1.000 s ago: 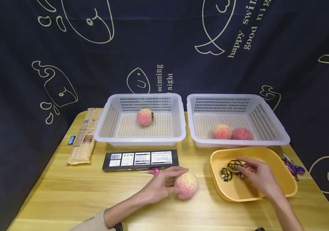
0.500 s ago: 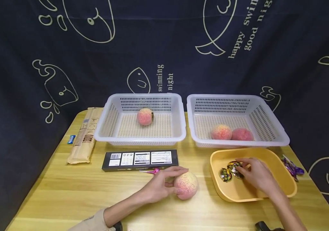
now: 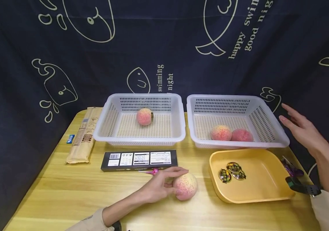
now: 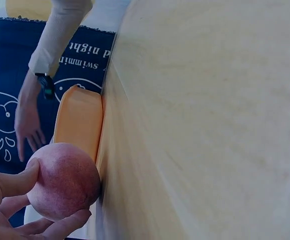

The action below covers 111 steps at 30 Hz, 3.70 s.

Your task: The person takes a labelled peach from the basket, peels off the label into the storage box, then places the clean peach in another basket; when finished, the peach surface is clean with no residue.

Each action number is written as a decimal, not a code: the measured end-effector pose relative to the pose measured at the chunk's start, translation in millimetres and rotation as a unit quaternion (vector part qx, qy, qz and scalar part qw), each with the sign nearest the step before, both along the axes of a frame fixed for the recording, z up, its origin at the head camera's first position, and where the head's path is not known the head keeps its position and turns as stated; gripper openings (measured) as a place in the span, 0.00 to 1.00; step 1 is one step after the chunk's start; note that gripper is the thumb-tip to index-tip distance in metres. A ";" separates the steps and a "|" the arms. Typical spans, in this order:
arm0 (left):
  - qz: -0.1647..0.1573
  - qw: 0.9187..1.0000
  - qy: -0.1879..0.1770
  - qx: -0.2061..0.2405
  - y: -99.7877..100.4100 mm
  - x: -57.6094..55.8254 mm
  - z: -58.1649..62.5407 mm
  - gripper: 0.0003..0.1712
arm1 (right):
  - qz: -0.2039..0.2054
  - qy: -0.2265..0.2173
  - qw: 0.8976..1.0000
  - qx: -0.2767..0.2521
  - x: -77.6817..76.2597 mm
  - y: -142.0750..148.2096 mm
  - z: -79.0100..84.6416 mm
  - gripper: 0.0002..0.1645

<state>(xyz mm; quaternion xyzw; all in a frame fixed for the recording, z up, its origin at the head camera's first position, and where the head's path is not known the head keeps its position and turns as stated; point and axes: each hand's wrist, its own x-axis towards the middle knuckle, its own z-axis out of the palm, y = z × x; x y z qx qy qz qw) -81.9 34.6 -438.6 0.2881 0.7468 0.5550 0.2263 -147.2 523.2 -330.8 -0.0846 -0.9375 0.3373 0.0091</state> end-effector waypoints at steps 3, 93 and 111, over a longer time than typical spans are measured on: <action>-0.003 1.000 0.002 -0.005 0.1 -0.6 -0.1 0.38 | 0.023 -0.036 0.998 -0.055 -17.1 20.2 -22.7 0.39; 0.241 0.957 0.127 -0.097 -181.9 -160.3 68.2 0.50 | 0.001 -0.040 0.999 0.007 -26.3 32.6 -64.0 0.38; 0.179 0.972 0.038 -0.147 -242.3 -164.4 38.4 0.80 | 0.062 0.024 0.995 0.077 -65.5 -98.7 16.7 0.43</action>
